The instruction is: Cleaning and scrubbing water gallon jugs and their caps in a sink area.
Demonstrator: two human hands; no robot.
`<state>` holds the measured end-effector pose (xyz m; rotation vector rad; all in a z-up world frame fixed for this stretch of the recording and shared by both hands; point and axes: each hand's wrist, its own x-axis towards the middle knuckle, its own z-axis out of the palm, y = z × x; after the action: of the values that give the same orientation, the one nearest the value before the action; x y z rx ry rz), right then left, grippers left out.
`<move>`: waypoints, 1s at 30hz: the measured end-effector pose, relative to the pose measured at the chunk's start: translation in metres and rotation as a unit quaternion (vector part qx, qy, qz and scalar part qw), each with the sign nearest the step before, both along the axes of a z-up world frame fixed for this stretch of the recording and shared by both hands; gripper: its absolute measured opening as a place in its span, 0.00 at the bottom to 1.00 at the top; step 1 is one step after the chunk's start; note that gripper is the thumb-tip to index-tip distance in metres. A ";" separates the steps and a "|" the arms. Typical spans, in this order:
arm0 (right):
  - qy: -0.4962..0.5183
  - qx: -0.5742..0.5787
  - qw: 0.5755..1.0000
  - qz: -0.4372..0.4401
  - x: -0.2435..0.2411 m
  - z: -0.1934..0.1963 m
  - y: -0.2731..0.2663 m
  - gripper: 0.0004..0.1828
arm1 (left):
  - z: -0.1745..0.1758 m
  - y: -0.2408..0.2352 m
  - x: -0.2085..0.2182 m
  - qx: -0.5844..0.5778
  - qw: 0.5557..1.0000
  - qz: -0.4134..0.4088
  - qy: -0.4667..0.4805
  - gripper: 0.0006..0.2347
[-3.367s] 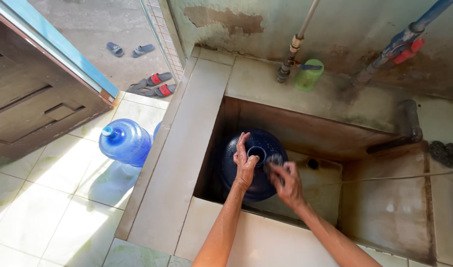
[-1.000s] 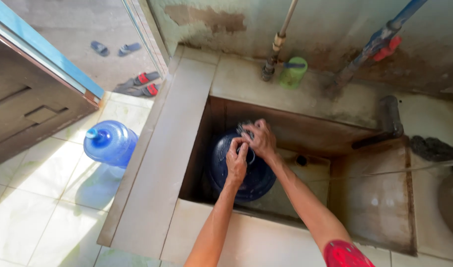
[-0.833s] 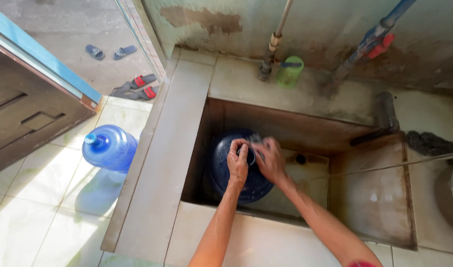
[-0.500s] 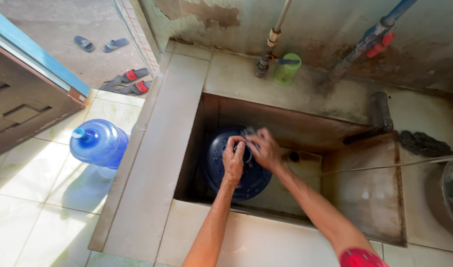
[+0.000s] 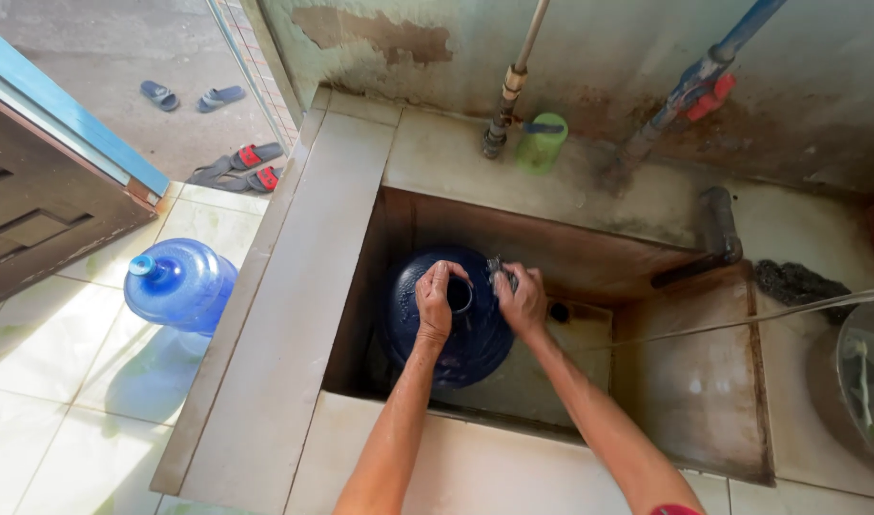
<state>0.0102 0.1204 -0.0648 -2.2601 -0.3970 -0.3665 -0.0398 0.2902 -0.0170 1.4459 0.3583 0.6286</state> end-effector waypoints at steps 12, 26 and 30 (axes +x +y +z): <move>0.143 0.069 0.981 0.108 -0.047 -0.055 -0.059 0.23 | -0.016 0.012 -0.004 -0.197 0.970 -0.117 -0.078 0.15; 0.156 0.097 0.972 0.147 -0.006 -0.077 -0.070 0.22 | -0.013 0.014 0.003 -0.179 0.971 -0.134 -0.083 0.15; 0.175 0.071 0.977 0.096 0.052 -0.059 -0.017 0.18 | 0.004 0.017 0.001 -0.167 0.972 -0.146 -0.074 0.15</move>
<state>0.0619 0.1038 -0.1237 -2.0722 -0.3849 0.1006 -0.0384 0.3072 -0.0130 1.0933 0.1224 0.4106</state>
